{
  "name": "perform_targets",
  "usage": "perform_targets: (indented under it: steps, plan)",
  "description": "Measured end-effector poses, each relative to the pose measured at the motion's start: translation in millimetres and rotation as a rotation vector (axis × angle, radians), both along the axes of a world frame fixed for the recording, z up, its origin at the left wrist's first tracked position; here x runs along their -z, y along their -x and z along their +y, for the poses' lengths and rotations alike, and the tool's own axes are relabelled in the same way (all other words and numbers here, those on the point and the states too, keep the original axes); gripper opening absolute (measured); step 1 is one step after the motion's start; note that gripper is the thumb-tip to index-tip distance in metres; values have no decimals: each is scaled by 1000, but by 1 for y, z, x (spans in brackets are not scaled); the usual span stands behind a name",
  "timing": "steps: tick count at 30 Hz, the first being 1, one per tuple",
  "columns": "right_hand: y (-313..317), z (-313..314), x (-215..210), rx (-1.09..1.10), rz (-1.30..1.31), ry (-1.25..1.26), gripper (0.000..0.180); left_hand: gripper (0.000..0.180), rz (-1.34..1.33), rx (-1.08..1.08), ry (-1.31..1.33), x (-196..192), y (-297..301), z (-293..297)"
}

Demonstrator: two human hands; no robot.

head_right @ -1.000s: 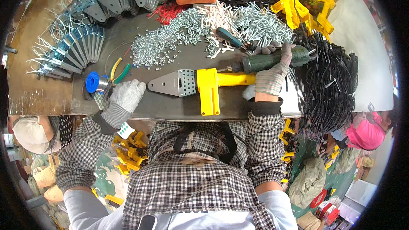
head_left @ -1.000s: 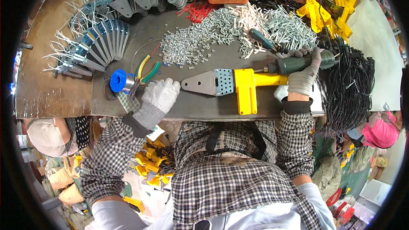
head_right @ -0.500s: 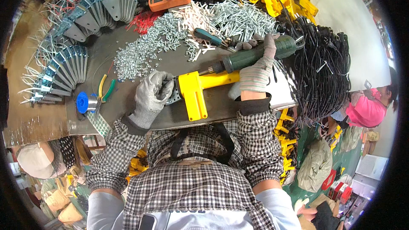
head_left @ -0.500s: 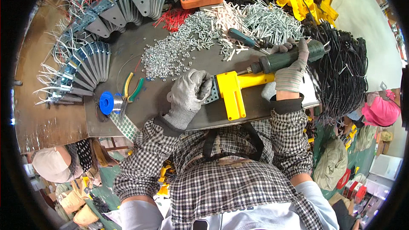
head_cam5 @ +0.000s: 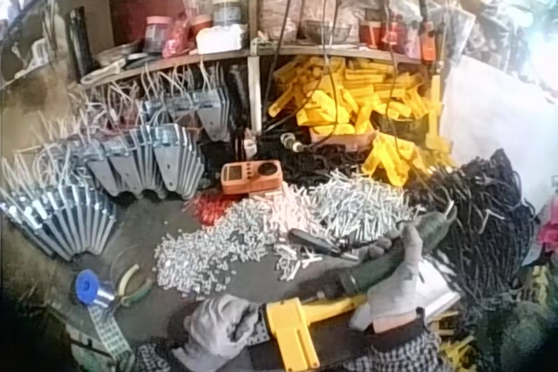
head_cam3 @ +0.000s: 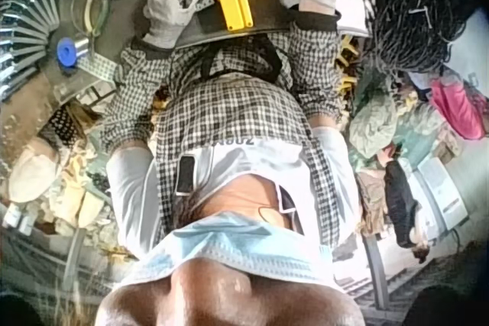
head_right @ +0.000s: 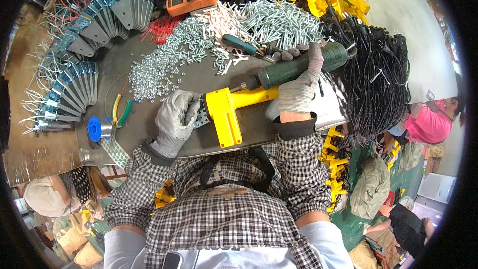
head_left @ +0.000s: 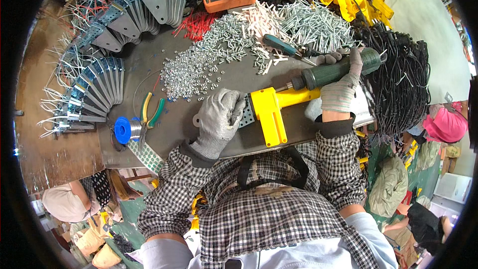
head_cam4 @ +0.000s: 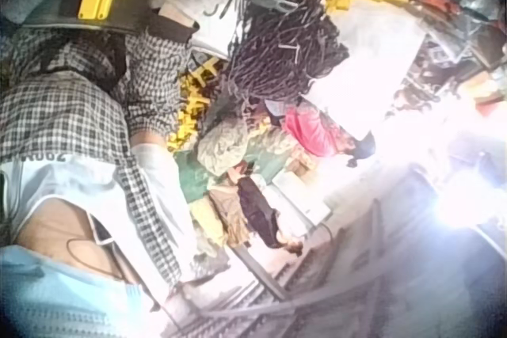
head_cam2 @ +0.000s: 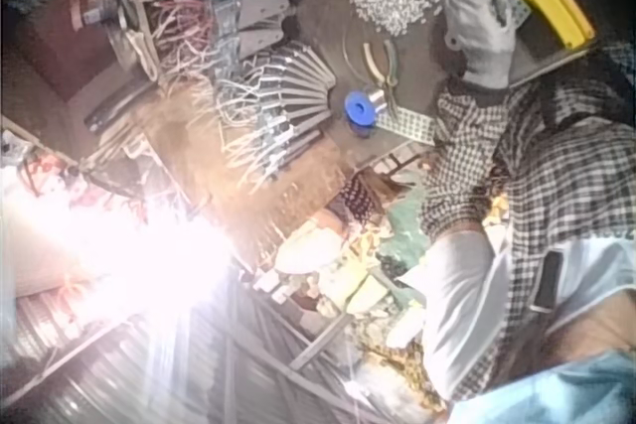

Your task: The person assembles electrical wires and metal brackets into yellow plastic housings using an electric screwdriver to secure screws and a soldering iron to connect solder wire.

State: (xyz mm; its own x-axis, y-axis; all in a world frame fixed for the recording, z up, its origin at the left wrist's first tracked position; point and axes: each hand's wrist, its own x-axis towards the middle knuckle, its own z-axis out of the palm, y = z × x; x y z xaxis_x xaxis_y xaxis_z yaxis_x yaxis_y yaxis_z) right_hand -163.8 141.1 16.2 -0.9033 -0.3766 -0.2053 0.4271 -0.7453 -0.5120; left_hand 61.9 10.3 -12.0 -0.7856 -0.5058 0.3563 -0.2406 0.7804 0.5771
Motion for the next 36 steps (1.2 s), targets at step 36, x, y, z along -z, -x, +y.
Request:
perform_targets:
  steps: [36]
  plan:
    - [-3,-4,-3,16,48,-44,27,30,-90,182,-52,-16,4,-6]
